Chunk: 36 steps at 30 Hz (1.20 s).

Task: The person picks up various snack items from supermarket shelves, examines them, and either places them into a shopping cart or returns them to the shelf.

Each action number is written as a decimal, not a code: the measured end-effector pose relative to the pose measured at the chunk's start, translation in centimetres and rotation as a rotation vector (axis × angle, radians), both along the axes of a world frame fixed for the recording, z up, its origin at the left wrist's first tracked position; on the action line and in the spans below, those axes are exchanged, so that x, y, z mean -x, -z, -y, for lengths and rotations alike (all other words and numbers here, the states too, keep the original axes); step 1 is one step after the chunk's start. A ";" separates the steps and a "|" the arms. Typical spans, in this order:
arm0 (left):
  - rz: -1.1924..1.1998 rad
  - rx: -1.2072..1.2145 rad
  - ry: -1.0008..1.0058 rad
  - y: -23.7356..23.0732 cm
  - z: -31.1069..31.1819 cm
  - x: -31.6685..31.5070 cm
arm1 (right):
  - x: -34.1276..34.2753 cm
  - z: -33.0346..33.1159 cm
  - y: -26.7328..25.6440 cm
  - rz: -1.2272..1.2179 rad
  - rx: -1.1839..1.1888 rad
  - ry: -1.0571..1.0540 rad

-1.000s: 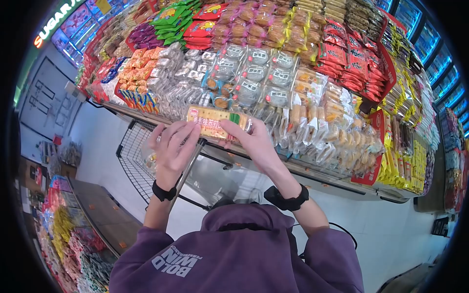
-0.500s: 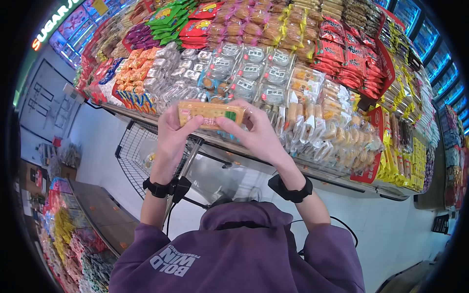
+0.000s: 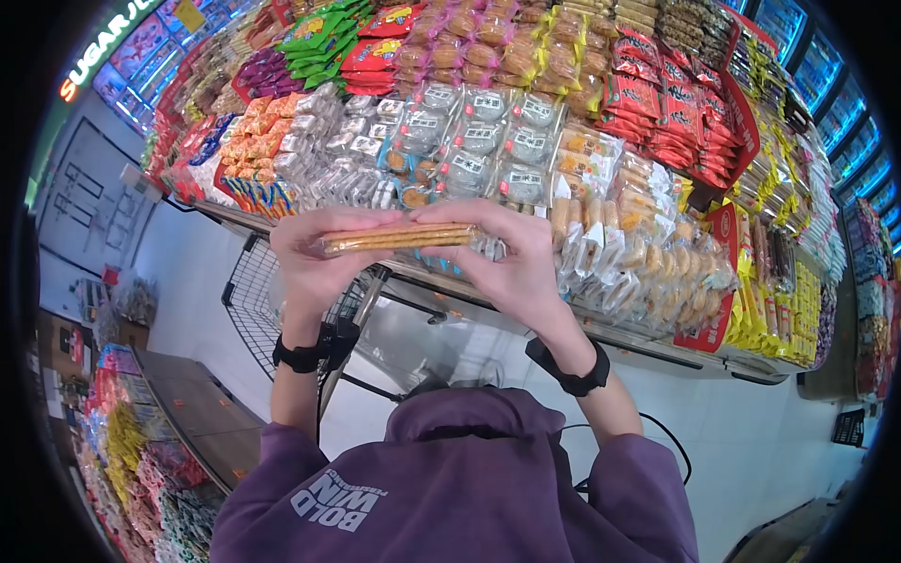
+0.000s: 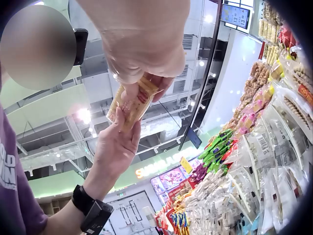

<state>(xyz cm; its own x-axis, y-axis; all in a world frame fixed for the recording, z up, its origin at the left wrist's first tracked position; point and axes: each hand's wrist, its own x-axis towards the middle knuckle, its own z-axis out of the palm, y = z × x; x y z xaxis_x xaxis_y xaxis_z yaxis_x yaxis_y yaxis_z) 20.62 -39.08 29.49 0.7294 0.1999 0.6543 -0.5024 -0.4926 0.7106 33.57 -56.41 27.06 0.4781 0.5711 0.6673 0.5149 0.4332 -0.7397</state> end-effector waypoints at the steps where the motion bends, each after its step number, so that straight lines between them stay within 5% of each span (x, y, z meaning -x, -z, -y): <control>1: -0.018 -0.007 -0.009 0.0 0.0 0.1 | 0.0 0.1 0.0 0.007 0.002 -0.006; 24: 0.014 -0.085 -0.079 -0.2 0.2 1.6 | 1.5 -0.2 0.3 -0.025 0.006 -0.053; 32: -0.063 0.095 -0.133 2.2 -0.7 1.5 | 0.9 -1.3 2.0 -0.091 0.167 -0.049; 36: -0.164 0.465 -0.164 4.7 0.2 1.4 | 1.5 -2.5 2.4 0.388 0.036 0.325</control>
